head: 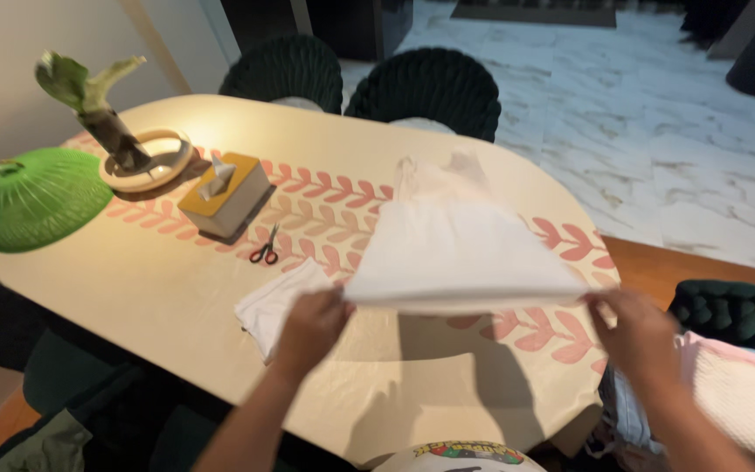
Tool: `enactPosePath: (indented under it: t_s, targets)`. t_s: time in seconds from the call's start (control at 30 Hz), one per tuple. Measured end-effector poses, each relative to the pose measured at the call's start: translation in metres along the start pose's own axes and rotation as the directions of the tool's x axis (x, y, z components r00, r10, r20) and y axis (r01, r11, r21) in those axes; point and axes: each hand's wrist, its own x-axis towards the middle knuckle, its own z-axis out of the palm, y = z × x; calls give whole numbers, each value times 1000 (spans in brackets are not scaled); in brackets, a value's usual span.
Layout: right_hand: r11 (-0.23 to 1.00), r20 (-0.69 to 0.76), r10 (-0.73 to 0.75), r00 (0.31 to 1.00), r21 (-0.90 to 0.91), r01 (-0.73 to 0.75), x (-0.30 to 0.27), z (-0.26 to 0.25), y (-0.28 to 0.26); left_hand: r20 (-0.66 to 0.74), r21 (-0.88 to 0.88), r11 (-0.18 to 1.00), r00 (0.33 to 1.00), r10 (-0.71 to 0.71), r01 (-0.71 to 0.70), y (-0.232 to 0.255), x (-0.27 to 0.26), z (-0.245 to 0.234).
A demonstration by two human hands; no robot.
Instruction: The person folds several white shirts on a table and then carries them to a room to place them in a drawer.
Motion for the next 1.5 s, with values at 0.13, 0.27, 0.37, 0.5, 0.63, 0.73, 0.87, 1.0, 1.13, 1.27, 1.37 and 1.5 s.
enactPosePath:
  t_s: [0.13, 0.27, 0.37, 0.5, 0.63, 0.73, 0.87, 1.0, 1.13, 1.27, 1.37, 1.5]
  targets:
    - [924, 162, 367, 916, 47, -378, -80, 74, -1, 26, -137, 966, 975, -218, 220, 26, -97, 66]
    - [818, 290, 540, 790, 39, -574, -129, 98, -3, 161, -119, 807, 813, -559, 579, 56, -158, 99]
    - [859, 334, 472, 816, 36, -511, -143, 91, 2, 294, -124, 681, 682, -670, 722, 64, -176, 92]
    - [933, 607, 187, 773, 137, -333, -156, 75, 23, 451, -46, 785, 714, -536, 618, 63, -189, 66]
    - [932, 987, -157, 10, 152, -330, -152, 71, 32, 663, -74, 888, 687, -296, 454, 51, -185, 40]
    - [956, 991, -130, -16, 121, -268, -120, 102, 35, 827, -87, 822, 500, -255, 563, 32, -156, 35]
    - [983, 887, 12, 461, 73, -167, -29, 195, 17, 552, -110, 850, 743, -379, 515, 17, -110, 83]
    - [941, 698, -28, 716, 260, -217, 61, 293, -18, 342, -93, 928, 887, -310, 360, -8, -72, 153]
    - [887, 715, 111, 691, 241, -393, 97, 387, -39, 273, 2, 956, 920, -282, 293, -31, -63, 195]
    - [915, 806, 201, 557, 50, -401, 116, 437, -52, 444, 115, 945, 835, -323, 305, -47, -63, 206]
    - [904, 909, 226, 351, -60, -424, 125, 445, -56, 495, 124, 934, 795, -351, 336, -56, -60, 201]
    - [513, 975, 96, 199, 123, -850, 141, 437, -53, 465, -68, 868, 785, -409, 493, -61, -52, 181]
